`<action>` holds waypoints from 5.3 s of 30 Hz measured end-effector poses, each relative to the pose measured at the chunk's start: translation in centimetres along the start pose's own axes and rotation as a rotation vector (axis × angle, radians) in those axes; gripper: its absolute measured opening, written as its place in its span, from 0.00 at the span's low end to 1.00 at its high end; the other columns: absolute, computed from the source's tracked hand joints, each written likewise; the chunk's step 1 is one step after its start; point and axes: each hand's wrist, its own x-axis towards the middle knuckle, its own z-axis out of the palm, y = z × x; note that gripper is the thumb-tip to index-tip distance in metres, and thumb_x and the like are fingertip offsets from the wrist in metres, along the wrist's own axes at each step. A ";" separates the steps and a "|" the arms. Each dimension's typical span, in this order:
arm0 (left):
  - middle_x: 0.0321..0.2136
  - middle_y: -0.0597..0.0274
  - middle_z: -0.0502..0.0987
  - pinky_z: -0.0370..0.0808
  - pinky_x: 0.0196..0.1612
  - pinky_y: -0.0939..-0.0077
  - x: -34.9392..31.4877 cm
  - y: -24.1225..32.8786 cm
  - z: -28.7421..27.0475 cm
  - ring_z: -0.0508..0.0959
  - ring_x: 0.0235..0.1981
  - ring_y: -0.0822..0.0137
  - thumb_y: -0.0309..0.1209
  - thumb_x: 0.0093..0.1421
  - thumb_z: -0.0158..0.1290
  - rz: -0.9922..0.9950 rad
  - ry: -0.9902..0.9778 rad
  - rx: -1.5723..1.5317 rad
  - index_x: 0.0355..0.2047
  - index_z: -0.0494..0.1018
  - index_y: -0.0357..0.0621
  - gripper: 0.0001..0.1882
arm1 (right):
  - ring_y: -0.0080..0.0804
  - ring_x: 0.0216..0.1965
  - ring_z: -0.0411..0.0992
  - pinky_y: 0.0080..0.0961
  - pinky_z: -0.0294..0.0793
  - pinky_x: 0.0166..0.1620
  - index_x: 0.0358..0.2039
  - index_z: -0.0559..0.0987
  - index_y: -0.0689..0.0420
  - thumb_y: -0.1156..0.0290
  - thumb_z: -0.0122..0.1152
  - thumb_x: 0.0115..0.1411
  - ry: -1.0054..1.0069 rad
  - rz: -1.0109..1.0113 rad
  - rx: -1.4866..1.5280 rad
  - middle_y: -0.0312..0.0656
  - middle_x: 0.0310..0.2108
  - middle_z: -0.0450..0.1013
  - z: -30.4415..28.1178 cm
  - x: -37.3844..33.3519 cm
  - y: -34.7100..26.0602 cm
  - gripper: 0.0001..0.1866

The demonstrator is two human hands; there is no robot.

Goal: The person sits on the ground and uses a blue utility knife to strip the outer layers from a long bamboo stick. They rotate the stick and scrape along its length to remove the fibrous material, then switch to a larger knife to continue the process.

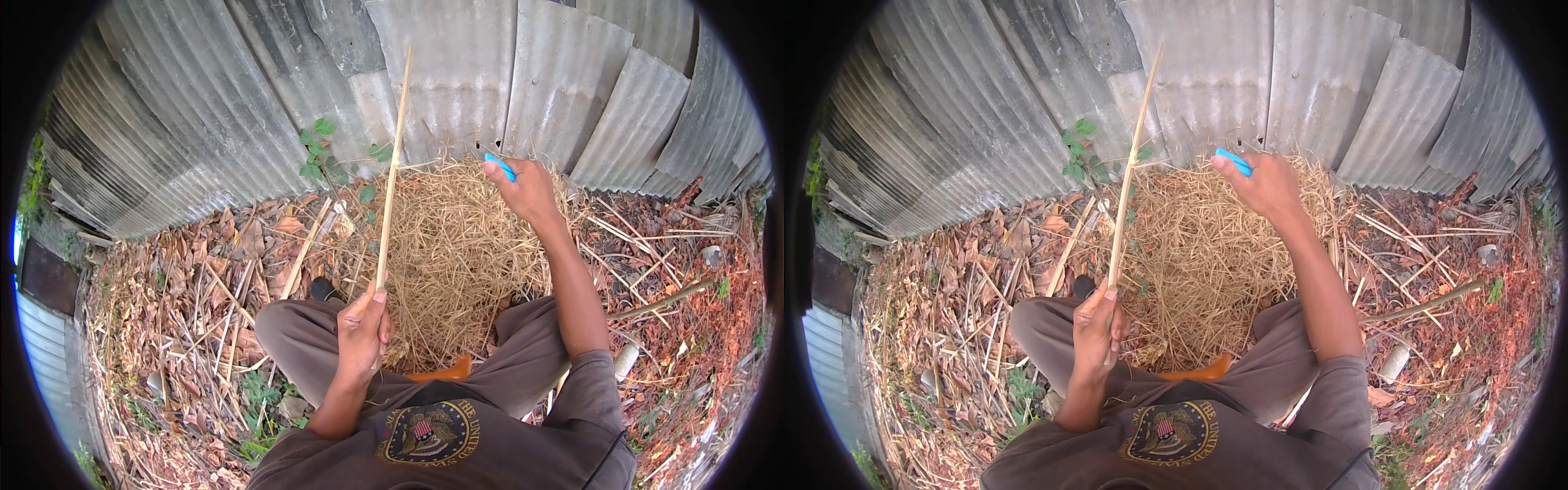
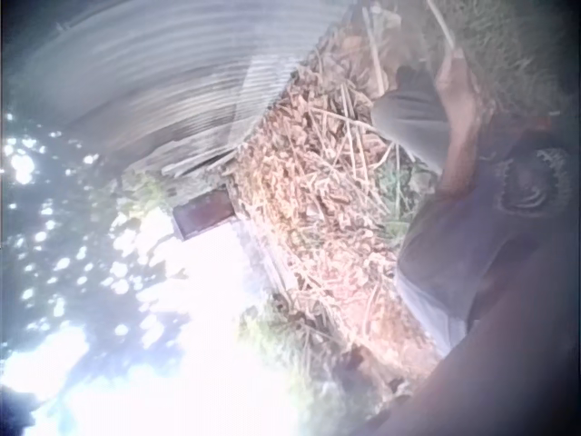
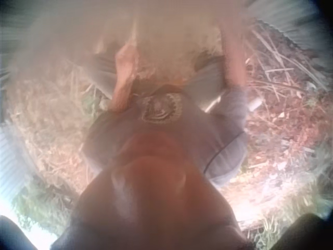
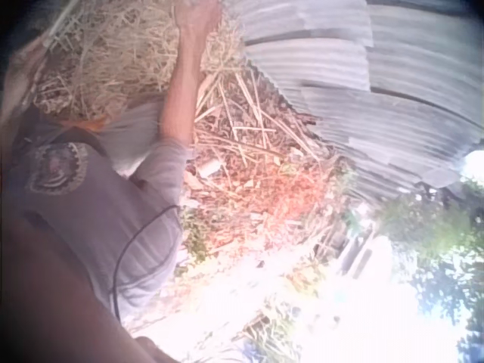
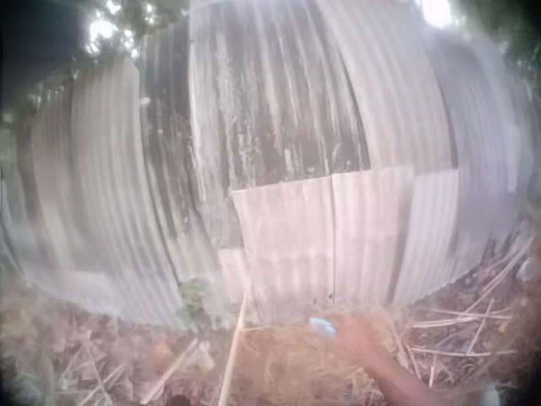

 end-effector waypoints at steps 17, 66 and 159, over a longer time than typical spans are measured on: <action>0.15 0.77 0.62 0.55 0.16 0.88 -0.7 -0.7 2.8 0.59 0.15 0.87 0.29 0.66 0.49 0.177 -0.002 0.286 0.50 0.72 0.35 0.14 | 0.38 0.10 0.68 0.35 0.66 0.17 0.09 0.73 0.52 0.27 0.53 0.47 -0.096 -0.507 -0.008 0.39 0.07 0.66 3.2 -4.3 -6.2 0.37; 0.21 0.79 0.64 0.56 0.24 0.90 -1.6 -1.0 1.5 0.59 0.23 0.86 0.23 0.65 0.47 0.259 -0.029 0.562 0.56 0.67 0.33 0.19 | 0.42 0.14 0.72 0.38 0.68 0.20 0.11 0.77 0.56 0.22 0.42 0.49 -0.288 -0.350 -0.145 0.44 0.07 0.67 3.4 -4.3 -7.0 0.44; 0.09 0.71 0.62 0.56 0.11 0.86 -0.7 0.4 2.0 0.58 0.07 0.82 0.31 0.69 0.42 -0.037 -0.106 0.147 0.55 0.67 0.36 0.17 | 0.43 0.14 0.71 0.39 0.69 0.20 0.13 0.78 0.54 0.24 0.45 0.49 -0.209 -0.204 -0.079 0.44 0.07 0.66 4.8 -2.6 -4.3 0.41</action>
